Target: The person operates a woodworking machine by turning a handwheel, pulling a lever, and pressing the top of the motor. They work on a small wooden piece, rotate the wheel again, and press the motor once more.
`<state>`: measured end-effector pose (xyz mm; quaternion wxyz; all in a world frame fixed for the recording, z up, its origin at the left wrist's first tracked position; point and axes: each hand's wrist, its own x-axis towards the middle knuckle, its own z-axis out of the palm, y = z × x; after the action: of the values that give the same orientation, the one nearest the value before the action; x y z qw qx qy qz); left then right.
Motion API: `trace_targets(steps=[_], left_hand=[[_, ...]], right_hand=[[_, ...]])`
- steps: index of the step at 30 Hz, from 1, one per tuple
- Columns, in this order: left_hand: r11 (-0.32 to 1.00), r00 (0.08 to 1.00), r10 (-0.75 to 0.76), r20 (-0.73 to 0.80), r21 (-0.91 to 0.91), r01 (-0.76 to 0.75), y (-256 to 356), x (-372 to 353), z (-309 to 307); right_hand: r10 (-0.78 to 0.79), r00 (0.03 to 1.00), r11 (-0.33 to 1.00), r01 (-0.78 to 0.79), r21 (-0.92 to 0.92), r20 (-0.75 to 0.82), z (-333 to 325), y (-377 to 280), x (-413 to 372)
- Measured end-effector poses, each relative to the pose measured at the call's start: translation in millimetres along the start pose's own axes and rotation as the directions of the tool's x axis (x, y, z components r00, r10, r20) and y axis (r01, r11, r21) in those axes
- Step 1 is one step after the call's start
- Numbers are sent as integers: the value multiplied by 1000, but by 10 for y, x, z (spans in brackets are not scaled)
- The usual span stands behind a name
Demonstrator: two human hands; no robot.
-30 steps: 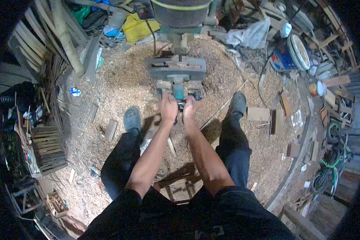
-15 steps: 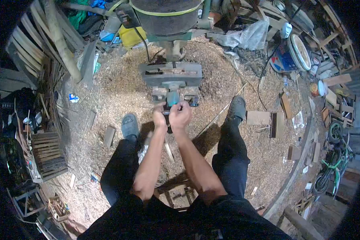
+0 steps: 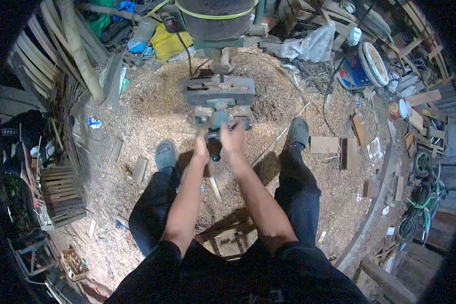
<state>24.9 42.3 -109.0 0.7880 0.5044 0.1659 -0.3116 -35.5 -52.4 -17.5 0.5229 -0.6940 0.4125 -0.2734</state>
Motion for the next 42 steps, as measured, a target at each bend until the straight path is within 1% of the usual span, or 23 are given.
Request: trace_targets(steps=[2, 10, 11, 12, 13, 17, 18, 19, 20, 21, 22, 23, 25, 29, 31, 32, 33, 34, 36, 38, 39, 40, 42], left_hand=[[992, 997, -82, -8, -92, 81, 59, -78, 128], [986, 988, -156, 4, -55, 156, -174, 153, -100], [967, 995, 84, -53, 246, -68, -212, 208, -88], [756, 979, 174, -107, 651, -64, 217, -215, 206], [556, 930, 368, -2, 802, -218, 191, -172, 192], [482, 891, 435, -127, 869, -111, 561, -736, 726], [482, 891, 427, -152, 872, -82, 576, -763, 778], [519, 880, 453, -145, 845, -128, 479, -640, 665], [747, 918, 356, -175, 644, -167, 294, -409, 457], [907, 951, 255, -172, 382, -175, 58, -117, 202], [985, 978, 158, -133, 85, -148, -123, 112, -9], [972, 988, -149, -31, -186, 141, -222, 221, -186], [980, 968, -194, -158, -62, 187, 130, -267, 240], [987, 977, -156, -144, -67, 148, -9, -118, 102], [955, 983, 23, -181, 296, 32, 8, -18, 98], [837, 973, 190, -134, 540, -89, 124, -167, 238], [616, 931, 355, -81, 770, -168, 256, -335, 390], [359, 863, 505, -28, 916, -180, 384, -503, 539], [390, 803, 596, -21, 882, -266, 388, -565, 625], [447, 833, 550, 58, 822, -352, 373, -506, 451], [654, 919, 392, -30, 712, -256, 462, -591, 423], [842, 988, 132, -79, 535, -69, 210, -161, 42], [976, 978, -201, -56, 77, 205, 203, -267, 133]], right_hand=[[-46, 989, 963, 6, -270, -142, 204, 44, -54], [-89, 965, 994, 71, -82, -246, 266, 291, -2], [-24, 993, 990, 39, 135, -115, 146, 334, -4], [50, 998, 974, -39, 225, -42, 101, 424, 18], [116, 992, 944, -122, 306, 39, 75, 565, 64], [84, 978, 753, -189, 631, 191, 226, 1297, 210], [164, 974, 774, -226, 592, 158, 175, 1129, 167], [239, 964, 790, -265, 553, 121, 112, 758, 107], [308, 948, 800, -306, 516, 85, 83, 524, 67], [304, 952, 911, -297, 285, 20, 67, 571, 104], [227, 974, 961, -221, 168, -16, 73, 389, 68], [144, 989, 989, -142, 45, -47, 90, 44, -7], [-144, 981, 951, 100, -292, -134, 157, -12, -67], [-17, 970, 993, -13, -120, -244, 271, 58, -103], [60, 988, 973, -26, 229, -142, 265, 428, 10], [87, 993, 919, -50, 392, -76, 255, 700, 55], [51, 994, 828, 14, 560, -101, 315, 1026, 135], [133, 989, 834, -147, 532, 66, 217, 1100, 138], [165, 978, 774, -207, 599, 125, 201, 1021, 140], [272, 962, 821, -227, 524, -10, 193, 763, 55], [339, 938, 881, -288, 376, -76, 148, 659, 65], [235, 970, 943, -210, 259, -69, 115, 448, 26], [24, 1000, 1000, -24, 14, -18, 121, 70, -65]])
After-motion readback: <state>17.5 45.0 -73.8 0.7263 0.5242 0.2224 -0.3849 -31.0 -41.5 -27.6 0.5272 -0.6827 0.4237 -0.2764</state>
